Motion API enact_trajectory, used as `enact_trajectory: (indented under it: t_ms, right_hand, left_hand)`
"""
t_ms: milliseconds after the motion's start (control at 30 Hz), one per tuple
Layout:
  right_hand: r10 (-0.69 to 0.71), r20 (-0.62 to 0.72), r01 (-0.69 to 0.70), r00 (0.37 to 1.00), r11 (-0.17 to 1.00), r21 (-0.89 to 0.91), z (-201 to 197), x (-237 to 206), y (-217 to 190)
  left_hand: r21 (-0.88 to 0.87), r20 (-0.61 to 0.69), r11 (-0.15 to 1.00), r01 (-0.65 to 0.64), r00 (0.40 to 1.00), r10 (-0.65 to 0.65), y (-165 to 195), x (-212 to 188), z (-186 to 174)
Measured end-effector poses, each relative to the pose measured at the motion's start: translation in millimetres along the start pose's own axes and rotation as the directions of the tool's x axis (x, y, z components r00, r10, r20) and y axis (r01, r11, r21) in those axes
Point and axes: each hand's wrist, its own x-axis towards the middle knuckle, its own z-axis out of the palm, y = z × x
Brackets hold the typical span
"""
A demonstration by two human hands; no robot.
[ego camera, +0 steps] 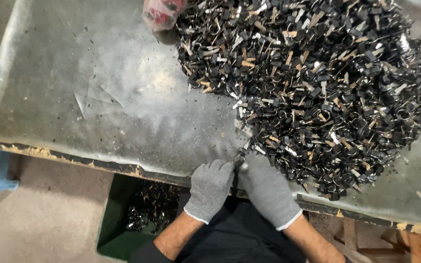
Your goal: The person, wearing gray gloves, picks small black metal components one at a time from a large pile on a metal worktable, briefly handles each piece, and drops it into a green bin below the table edge. The sorting continues steadily across the whole episode.
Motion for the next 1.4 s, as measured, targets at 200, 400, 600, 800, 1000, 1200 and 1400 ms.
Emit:
enact_trajectory:
  t_ms: [200, 400, 600, 800, 1000, 1200, 1400]
  right_hand:
    - [0.051, 0.135, -0.037, 0.990, 0.994, -0.106, 13, -17, 1]
    - [0.141, 0.298, -0.117, 0.944, 0.988, -0.099, 2, -4, -10]
    - [0.125, 0.193, -0.152, 0.973, 0.979, 0.132, -13, 3, -11]
    - [0.140, 0.131, -0.143, 0.981, 0.990, 0.015, -6, -4, -18]
    - [0.121, 0.136, -0.119, 0.983, 0.993, -0.028, -19, 0, -17]
    - [0.153, 0.080, -0.141, 0.985, 0.981, -0.133, -10, -4, -19]
    - [0.153, 0.111, -0.172, 0.982, 0.965, 0.196, -21, -14, -1]
  left_hand:
    - [-0.071, 0.053, 0.989, 0.127, 0.991, -0.123, -3, 0, 5]
    - [-0.071, 0.085, 0.995, 0.066, 0.995, -0.060, -1, 1, 3]
    - [-0.086, -0.001, 0.995, 0.052, 0.999, -0.052, 4, 0, 2]
    - [-0.052, 0.103, 0.994, 0.093, 0.991, -0.087, 2, 1, 6]
    - [-0.096, 0.058, 0.991, 0.095, 0.994, -0.089, 1, 0, 6]
    - [-0.091, 0.031, 0.993, 0.080, 0.996, -0.078, 4, 2, 5]
    - [-0.302, 0.328, 0.940, 0.159, 0.943, -0.054, 3, 7, -16]
